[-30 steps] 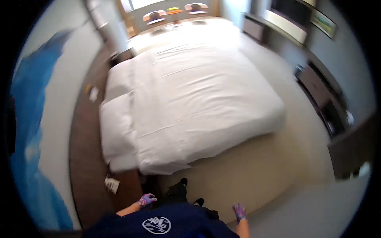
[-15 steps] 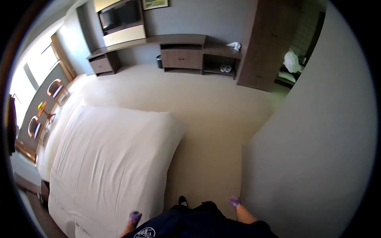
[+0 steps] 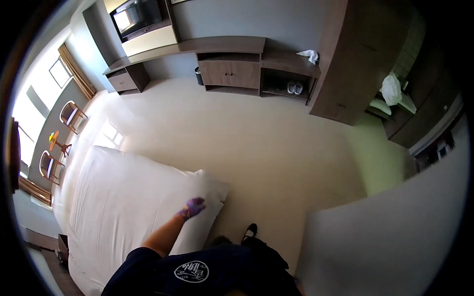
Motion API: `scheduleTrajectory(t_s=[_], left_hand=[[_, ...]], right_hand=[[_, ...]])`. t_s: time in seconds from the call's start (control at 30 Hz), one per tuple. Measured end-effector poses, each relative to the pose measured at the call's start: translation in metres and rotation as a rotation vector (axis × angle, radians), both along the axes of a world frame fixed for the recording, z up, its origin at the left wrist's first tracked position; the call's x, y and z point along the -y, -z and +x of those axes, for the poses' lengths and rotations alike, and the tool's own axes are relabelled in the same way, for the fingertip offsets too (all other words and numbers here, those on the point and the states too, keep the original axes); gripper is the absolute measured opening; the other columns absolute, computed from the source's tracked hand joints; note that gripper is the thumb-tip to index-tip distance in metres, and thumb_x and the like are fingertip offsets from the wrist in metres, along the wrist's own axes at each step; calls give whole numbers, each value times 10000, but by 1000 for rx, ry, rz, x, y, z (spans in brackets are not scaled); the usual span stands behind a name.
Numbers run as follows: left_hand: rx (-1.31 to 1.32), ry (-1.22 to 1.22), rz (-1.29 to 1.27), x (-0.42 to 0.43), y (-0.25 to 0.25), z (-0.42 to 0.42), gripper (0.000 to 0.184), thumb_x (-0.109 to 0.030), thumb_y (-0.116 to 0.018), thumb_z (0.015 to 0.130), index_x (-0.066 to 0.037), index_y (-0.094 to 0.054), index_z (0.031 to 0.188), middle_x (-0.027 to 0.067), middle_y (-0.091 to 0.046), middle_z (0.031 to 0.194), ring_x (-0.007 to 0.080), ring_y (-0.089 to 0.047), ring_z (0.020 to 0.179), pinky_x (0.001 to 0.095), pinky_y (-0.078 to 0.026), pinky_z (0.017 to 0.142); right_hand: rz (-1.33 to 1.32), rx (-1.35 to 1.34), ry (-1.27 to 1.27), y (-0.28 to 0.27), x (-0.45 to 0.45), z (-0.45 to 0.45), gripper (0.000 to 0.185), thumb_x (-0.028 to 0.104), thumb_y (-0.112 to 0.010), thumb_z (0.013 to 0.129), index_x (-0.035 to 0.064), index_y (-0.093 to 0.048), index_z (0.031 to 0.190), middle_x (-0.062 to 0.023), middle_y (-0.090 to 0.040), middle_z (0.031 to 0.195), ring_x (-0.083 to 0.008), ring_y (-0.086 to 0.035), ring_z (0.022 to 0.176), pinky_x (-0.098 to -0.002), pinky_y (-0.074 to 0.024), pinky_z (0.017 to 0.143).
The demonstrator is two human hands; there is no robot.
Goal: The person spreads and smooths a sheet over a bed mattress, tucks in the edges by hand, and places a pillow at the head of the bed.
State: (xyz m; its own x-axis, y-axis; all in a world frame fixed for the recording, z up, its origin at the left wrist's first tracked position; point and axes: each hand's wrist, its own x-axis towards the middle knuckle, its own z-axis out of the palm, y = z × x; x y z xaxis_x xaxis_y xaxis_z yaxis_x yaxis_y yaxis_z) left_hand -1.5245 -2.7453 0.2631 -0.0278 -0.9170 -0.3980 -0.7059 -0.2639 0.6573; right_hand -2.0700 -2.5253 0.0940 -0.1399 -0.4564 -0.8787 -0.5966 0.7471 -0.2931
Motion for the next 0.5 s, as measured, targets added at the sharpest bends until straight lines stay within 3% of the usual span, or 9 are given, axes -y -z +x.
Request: scheduleTrajectory(t_s=[0.07,0.13,0.17,0.2,0.23,0.33,0.37,0.43,0.5], left_hand=[[22,-7,270,-8,1,-11,434,-271,-558,701,-8,-511,1043,166,-532,1033,275,-501,972,337,-385,851],[112,-1,405,-24,34,8,467,-292,-563,699,12,-504,1050,188,-512,1059,276,-492,986,338,-379,858],[102,-156,557,-31,34,10,476,-293,-566,704,18,-498,1058,195,-503,1069,272,-489,994,343,-379,859],[131,-227,326,-72,105,44,268,-300,-579,700,-33,-595,690,80,-590,679,174,-538,589,336,-436,570],[115,-309,455,-77,103,54,263,-296,-579,697,-34,-591,681,78,-585,666,173,-537,583,331,-435,564],[45,-512,708,-57,91,64,251,-285,-578,690,-37,-580,652,72,-569,625,168,-533,567,316,-430,547],[25,-537,735,-34,89,62,247,-281,-577,688,-38,-577,643,70,-564,612,167,-531,561,311,-428,541],[-25,-563,746,35,88,56,241,-274,-577,684,-40,-570,624,66,-553,585,164,-528,550,301,-425,529],[-57,-549,692,124,92,54,236,-266,-576,679,-43,-562,605,62,-542,558,161,-525,539,291,-422,518]], right_hand=[[-127,-37,-146,2,89,-21,274,277,-378,821,61,-546,805,-132,-550,826,-239,-524,731,-322,-419,637],[-344,-156,-479,0,195,-39,274,271,-374,820,58,-545,789,-136,-549,817,-245,-524,728,-325,-419,634],[-468,-252,-662,-4,249,-47,275,267,-371,820,57,-544,782,-139,-548,813,-248,-524,727,-326,-418,632],[-589,-346,-762,-13,307,-54,276,264,-369,819,56,-544,774,-141,-548,808,-251,-523,725,-327,-418,631],[-677,-399,-713,-24,359,-57,277,261,-366,819,55,-543,766,-143,-548,804,-253,-523,724,-329,-417,629],[-847,-214,152,-86,490,-42,302,223,-359,804,48,-532,629,-154,-536,670,-267,-523,634,-342,-413,574],[-831,-230,173,-83,506,-43,302,223,-359,804,48,-532,629,-154,-536,670,-267,-523,634,-342,-413,574],[-760,-309,-84,-67,568,-53,264,218,-377,783,43,-541,673,-160,-539,693,-271,-524,653,-352,-412,585],[-761,-431,-287,-15,563,-49,261,227,-381,773,42,-554,706,-160,-545,705,-285,-528,681,-365,-410,600]])
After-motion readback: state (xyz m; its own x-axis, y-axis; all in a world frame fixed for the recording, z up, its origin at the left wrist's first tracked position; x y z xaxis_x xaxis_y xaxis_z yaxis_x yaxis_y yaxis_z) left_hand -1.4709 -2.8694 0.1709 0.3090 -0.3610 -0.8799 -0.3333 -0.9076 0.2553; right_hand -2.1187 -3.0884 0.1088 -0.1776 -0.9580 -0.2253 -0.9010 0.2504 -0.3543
